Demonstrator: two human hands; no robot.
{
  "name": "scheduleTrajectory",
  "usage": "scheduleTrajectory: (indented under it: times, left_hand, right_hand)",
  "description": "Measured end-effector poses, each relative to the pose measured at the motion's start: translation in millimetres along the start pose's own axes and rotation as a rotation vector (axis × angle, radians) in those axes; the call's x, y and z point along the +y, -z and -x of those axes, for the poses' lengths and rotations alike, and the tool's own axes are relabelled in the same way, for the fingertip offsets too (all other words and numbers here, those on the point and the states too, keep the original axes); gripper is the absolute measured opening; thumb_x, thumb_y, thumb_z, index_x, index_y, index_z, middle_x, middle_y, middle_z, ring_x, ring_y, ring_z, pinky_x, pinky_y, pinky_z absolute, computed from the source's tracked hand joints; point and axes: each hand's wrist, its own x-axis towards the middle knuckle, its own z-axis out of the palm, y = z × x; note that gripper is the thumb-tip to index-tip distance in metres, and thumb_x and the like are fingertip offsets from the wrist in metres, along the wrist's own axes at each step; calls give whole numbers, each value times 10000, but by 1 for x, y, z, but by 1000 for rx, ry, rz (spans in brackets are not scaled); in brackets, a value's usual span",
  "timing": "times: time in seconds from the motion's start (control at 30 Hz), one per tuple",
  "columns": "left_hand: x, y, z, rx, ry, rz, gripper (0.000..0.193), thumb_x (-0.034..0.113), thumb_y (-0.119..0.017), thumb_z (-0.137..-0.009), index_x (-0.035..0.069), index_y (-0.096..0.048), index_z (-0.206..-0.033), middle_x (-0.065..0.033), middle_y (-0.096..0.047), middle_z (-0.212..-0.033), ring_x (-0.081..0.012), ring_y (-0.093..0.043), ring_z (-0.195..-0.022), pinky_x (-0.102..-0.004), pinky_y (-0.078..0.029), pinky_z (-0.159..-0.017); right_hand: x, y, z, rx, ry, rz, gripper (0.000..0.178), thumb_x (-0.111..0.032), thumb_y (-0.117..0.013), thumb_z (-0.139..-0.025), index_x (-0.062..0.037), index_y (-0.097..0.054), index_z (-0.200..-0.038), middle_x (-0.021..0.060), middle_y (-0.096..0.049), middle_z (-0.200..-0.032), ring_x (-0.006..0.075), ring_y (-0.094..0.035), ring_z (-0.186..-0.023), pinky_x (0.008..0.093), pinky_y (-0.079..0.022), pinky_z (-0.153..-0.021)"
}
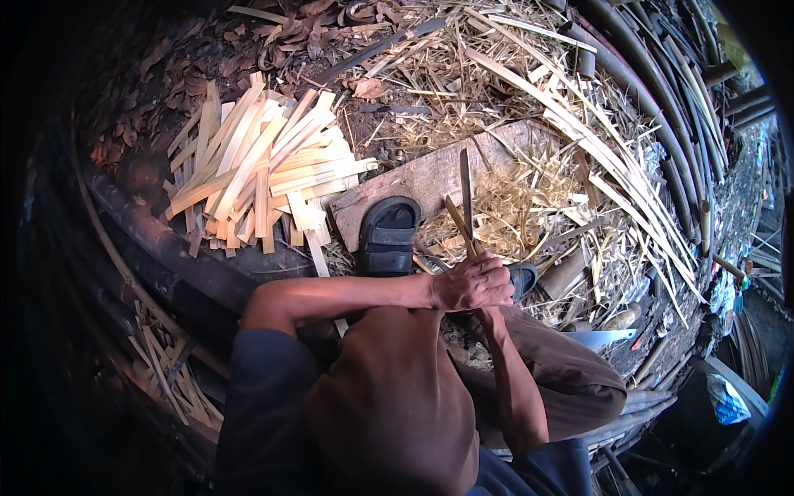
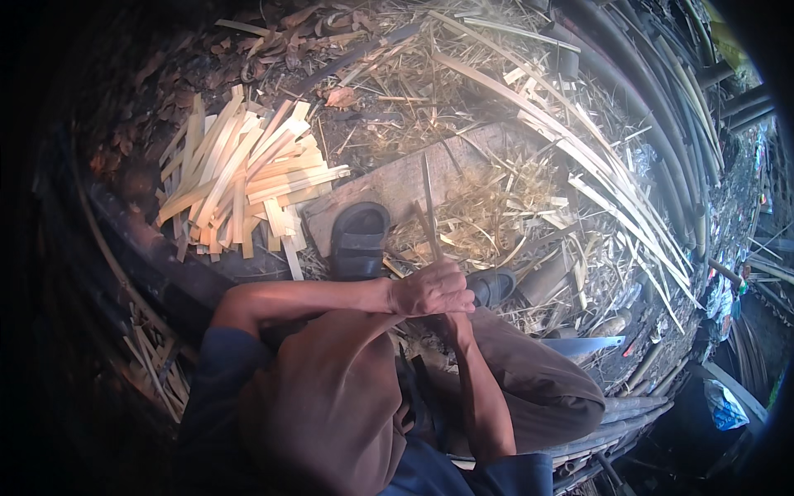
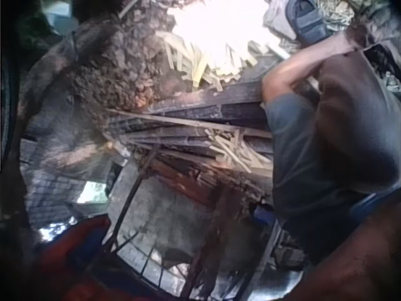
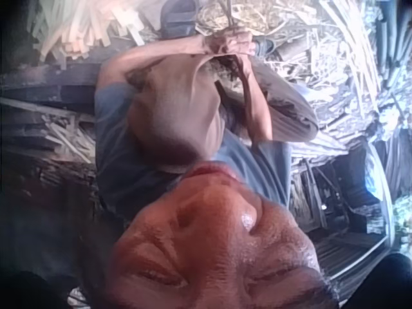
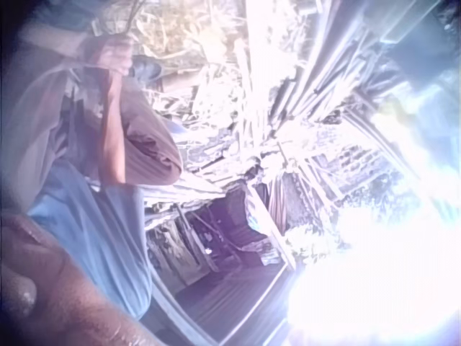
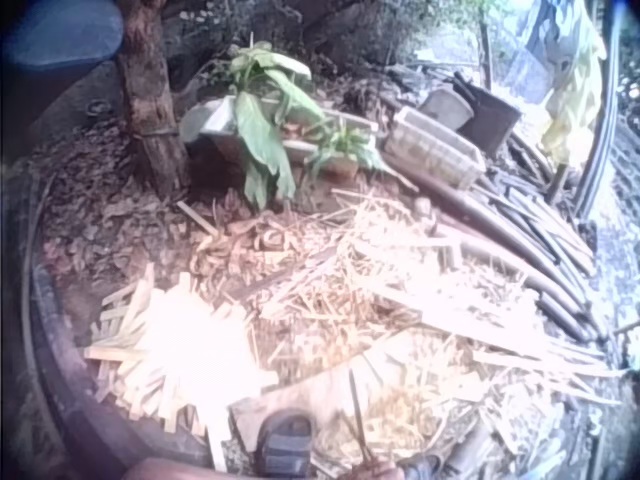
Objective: The person sits on the ground and uses a machete to split bamboo strips into smaller pieces. They repeatedly position the bamboo on a wooden block, strike it with the machete, and gather the resulting pieces into a pile.
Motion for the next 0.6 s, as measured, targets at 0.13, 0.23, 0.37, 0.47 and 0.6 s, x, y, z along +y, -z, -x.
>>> scheduleTrajectory:
  times: [0.13,0.23,0.37,0.47,0.6]
  left_hand:
    - [-3,-3,1,5,-49,-23,227,206,-761,-807,75,-635,-942,-48,-454,-841,-220,-496,-775,-369,-435,-667]
    - [-2,-1,-2,-30,27,-20,221,216,-761,-808,87,-622,-921,-42,-436,-831,-211,-481,-756,-356,-412,-650]
    - [-3,-3,-1,-19,45,-7,216,219,-758,-811,93,-610,-904,-38,-421,-825,-205,-471,-745,-351,-398,-645]
    - [-9,-7,-3,-3,7,-8,212,219,-756,-814,95,-606,-896,-36,-415,-821,-202,-470,-741,-352,-394,-647]
    - [-8,-3,-11,-6,61,20,209,220,-759,-817,92,-611,-892,-37,-426,-814,-207,-482,-744,-361,-399,-654]
  right_hand:
    - [-52,-35,-19,356,-287,463,187,-262,-547,-954,-77,-521,-936,64,-462,-903,245,-528,-970,438,-443,-973]
    - [-51,-47,-25,352,-263,503,254,-327,-579,-929,-81,-515,-916,66,-448,-891,251,-512,-942,449,-443,-951]
    - [-17,-71,-32,317,-152,541,418,-475,-657,-872,-88,-500,-879,74,-419,-868,264,-475,-877,472,-444,-897]
    - [25,-91,-43,63,157,148,656,-657,-707,-736,-71,-507,-953,85,-418,-913,267,-437,-846,531,-373,-742]
    - [-7,-73,-50,-44,-16,261,693,-679,-704,-709,-71,-529,-990,94,-448,-946,276,-469,-898,562,-380,-751]
